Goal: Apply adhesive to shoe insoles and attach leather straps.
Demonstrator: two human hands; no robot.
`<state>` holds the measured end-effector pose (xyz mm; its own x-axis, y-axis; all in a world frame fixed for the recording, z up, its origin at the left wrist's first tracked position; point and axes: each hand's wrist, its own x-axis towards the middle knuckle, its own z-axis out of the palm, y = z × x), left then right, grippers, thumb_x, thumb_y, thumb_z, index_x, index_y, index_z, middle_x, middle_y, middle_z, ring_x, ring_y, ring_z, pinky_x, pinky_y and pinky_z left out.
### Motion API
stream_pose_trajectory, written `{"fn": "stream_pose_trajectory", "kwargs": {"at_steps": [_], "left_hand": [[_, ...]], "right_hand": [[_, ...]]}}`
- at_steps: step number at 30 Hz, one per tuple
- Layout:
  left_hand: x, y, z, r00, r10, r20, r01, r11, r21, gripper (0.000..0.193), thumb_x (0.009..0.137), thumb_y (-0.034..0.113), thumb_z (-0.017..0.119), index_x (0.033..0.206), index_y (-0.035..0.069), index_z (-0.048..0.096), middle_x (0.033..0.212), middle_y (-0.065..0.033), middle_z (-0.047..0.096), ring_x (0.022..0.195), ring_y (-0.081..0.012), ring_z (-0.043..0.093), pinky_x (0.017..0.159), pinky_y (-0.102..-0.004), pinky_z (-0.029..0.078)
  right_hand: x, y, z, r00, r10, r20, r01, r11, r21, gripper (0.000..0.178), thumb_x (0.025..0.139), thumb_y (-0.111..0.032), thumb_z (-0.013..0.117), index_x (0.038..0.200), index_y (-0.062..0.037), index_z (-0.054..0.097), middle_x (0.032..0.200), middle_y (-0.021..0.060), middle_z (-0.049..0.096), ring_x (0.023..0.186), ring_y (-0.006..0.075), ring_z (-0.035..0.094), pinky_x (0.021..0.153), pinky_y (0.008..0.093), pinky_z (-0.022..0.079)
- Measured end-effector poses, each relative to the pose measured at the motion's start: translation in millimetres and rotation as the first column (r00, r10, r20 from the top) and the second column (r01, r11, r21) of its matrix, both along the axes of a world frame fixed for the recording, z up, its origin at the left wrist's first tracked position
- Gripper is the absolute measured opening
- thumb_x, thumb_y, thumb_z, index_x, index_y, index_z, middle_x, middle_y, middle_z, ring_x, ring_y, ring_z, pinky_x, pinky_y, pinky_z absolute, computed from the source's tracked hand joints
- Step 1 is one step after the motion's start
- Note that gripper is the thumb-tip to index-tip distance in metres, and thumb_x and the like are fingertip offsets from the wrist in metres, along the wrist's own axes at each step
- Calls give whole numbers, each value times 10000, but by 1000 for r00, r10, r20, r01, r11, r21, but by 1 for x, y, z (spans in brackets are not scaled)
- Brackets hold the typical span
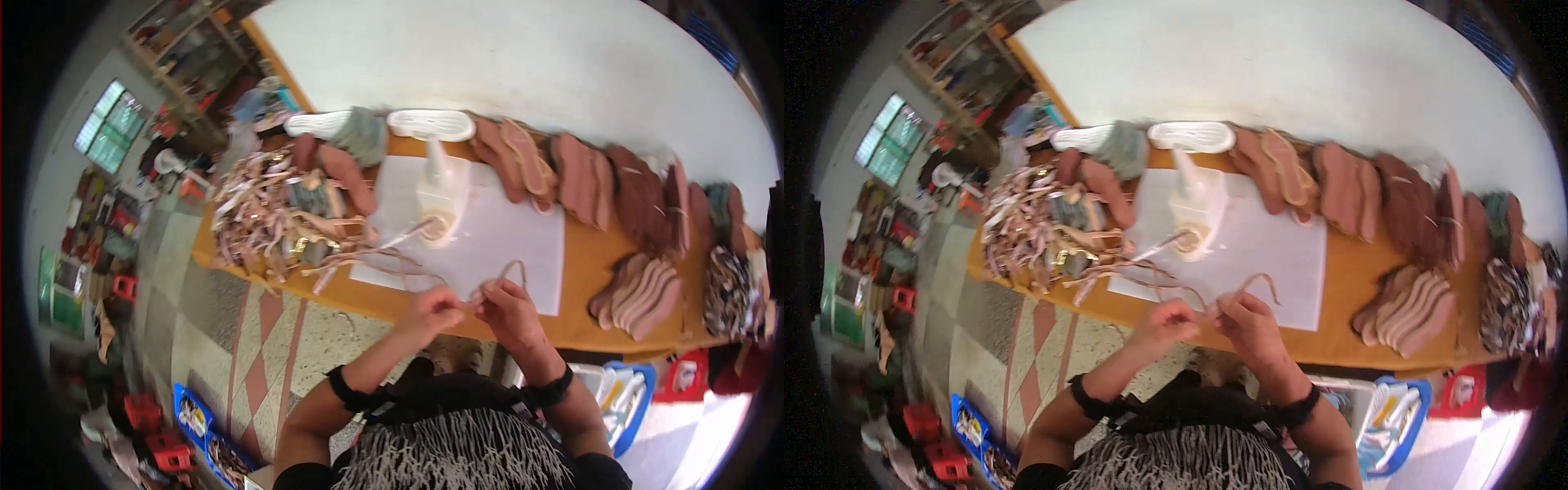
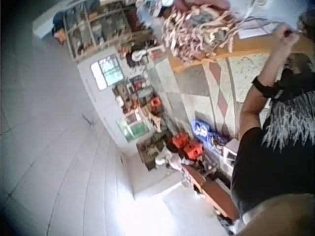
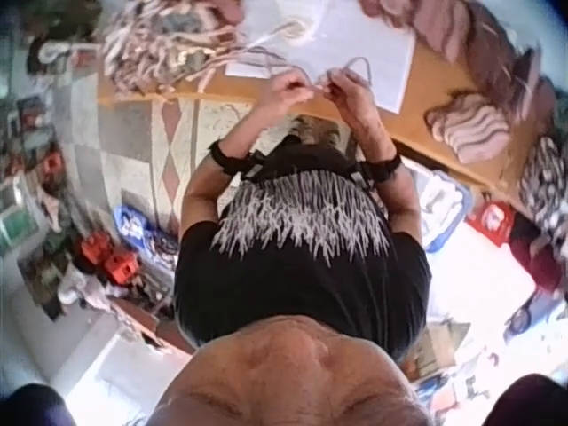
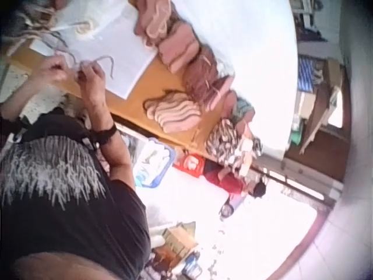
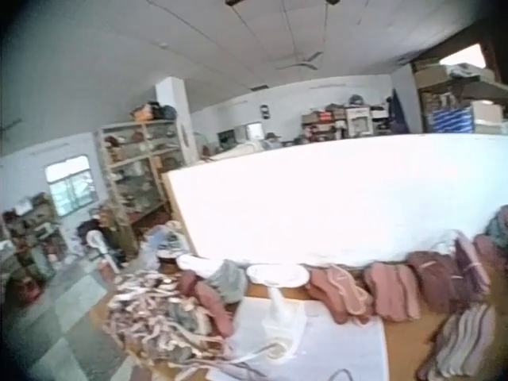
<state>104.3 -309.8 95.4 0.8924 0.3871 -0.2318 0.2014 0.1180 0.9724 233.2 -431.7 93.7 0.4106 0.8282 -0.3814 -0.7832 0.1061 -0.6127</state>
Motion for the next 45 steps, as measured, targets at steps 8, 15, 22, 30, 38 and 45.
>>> {"fn": "stream_pose_trajectory", "kwargs": {"at_steps": [8, 15, 22, 30, 38, 45], "left_hand": [[-15, 11, -1, 989, -72, -131, 58, 992, -112, 127, 841, 137, 534, 902, 25, 522, 727, -19, 542, 603, -68, 499, 521, -203, 414], [-57, 64, 20, 975, -207, -73, 202, 977, -74, 125, 848, 150, 533, 912, 43, 545, 660, 4, 527, 559, -53, 477, 512, -193, 397], [-88, 150, 12, 993, -10, 115, 17, 998, -59, 88, 834, 124, 535, 835, 41, 564, 633, 17, 507, 548, -42, 462, 487, -180, 371], [-81, 317, -38, 847, 532, 4, -487, 772, 408, 231, 775, 255, 587, 747, 26, 569, 653, -96, 583, 598, -223, 571, 548, -325, 436], [-111, 375, -59, 813, 543, 209, -371, 207, 906, 73, 714, 122, 576, 712, 49, 569, 743, -131, 549, 727, -317, 548, 625, -397, 451], [-156, 415, -47, 666, 600, 443, -621, 115, 775, 28, 715, 77, 558, 730, 55, 566, 703, -126, 551, 680, -316, 547, 603, -397, 439]], "right_hand": [[-17, 14, -9, 924, 226, 310, -182, 969, -165, 100, 819, -104, 539, 796, -9, 554, 732, 54, 563, 637, 113, 503, 594, 236, 405], [-41, 56, -4, 979, 197, 58, -193, 978, -78, 99, 792, -101, 546, 815, -5, 541, 720, 60, 565, 643, 147, 529, 610, 252, 427], [-55, 117, 24, 954, 255, 159, -246, 967, -72, 208, 848, -201, 480, 895, -5, 530, 777, 80, 570, 679, 175, 546, 641, 292, 447], [-55, 129, 26, 903, 67, 424, 42, 970, -241, 179, 845, -177, 493, 896, -12, 540, 713, 59, 557, 636, 148, 538, 589, 253, 446], [-41, 85, 3, 840, -384, 383, 474, 863, -176, 86, 824, -150, 528, 846, -67, 540, 664, 1, 512, 587, 103, 494, 516, 219, 398], [-34, 77, -14, 847, -491, 203, 511, 857, -60, 95, 836, -182, 528, 867, -93, 546, 706, -3, 526, 627, 108, 503, 551, 239, 413]]}}
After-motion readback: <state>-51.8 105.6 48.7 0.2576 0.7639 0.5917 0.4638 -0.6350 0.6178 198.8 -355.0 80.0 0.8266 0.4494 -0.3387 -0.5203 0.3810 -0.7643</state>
